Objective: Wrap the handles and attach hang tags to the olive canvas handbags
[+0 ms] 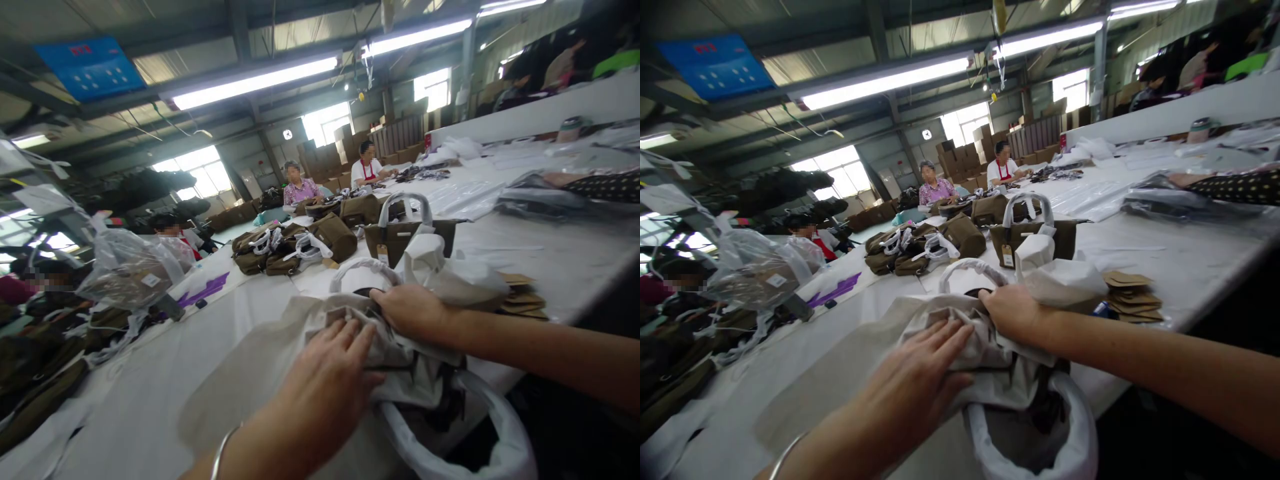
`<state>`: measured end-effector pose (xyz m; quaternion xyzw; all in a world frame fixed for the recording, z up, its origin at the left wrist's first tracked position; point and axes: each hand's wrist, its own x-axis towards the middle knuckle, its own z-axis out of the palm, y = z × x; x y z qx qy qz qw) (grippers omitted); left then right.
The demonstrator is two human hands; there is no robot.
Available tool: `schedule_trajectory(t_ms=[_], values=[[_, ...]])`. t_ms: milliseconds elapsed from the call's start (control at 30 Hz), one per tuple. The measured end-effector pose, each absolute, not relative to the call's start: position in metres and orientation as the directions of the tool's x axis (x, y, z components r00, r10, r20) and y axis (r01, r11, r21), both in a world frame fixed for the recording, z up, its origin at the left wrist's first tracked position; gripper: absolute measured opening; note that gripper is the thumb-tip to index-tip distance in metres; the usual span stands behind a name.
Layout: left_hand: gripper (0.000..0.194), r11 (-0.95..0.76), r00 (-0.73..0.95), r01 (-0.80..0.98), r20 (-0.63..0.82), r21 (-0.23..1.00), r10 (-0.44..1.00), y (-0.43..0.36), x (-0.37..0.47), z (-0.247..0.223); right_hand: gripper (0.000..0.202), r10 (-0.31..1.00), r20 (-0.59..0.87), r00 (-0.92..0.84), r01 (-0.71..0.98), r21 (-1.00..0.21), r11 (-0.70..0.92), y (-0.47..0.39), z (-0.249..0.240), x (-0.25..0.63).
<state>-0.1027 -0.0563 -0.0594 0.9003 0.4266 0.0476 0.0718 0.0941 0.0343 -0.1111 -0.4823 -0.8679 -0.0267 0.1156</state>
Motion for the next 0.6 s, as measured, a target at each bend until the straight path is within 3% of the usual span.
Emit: schedule_trajectory(t_ms=[100,167,233,300,400,467,567,600], values=[[0.069,-0.609,0.617,0.767,0.025,0.202,0.786,-0.024,-0.100,-0.075,0.043,0.819,0.260,-0.512,0.840,-0.046,0.540,0.034,-0.111,0.109],[0.070,-0.627,0.639,0.742,0.032,0.237,0.768,-0.008,-0.100,-0.088,0.049,0.721,0.364,-0.589,0.766,-0.033,0.642,0.031,-0.111,0.118],[0.061,-0.672,0.692,0.688,0.029,0.275,0.721,0.002,-0.099,-0.101,0.044,0.555,0.464,-0.690,0.613,-0.033,0.790,0.026,-0.112,0.123],[0.048,-0.716,0.742,0.627,0.047,0.307,0.669,0.007,-0.095,-0.111,0.047,0.474,0.453,-0.755,0.486,-0.100,0.868,0.023,-0.118,0.124],[0.034,-0.730,0.752,0.601,0.079,0.325,0.654,0.000,-0.094,-0.110,0.067,0.532,0.238,-0.813,0.478,-0.251,0.842,0.026,-0.132,0.122],[0.031,-0.699,0.702,0.626,0.141,0.346,0.698,-0.020,-0.100,-0.106,0.065,0.557,0.150,-0.817,0.507,-0.274,0.817,0.031,-0.140,0.121],[0.024,-0.555,0.486,0.695,0.269,0.458,0.831,-0.069,-0.120,-0.112,0.059,0.589,0.180,-0.788,0.547,-0.232,0.804,0.037,-0.146,0.122],[0.023,-0.470,0.407,0.705,0.240,0.531,0.881,-0.085,-0.129,-0.119,0.060,0.578,0.211,-0.788,0.541,-0.210,0.814,0.038,-0.146,0.122]])
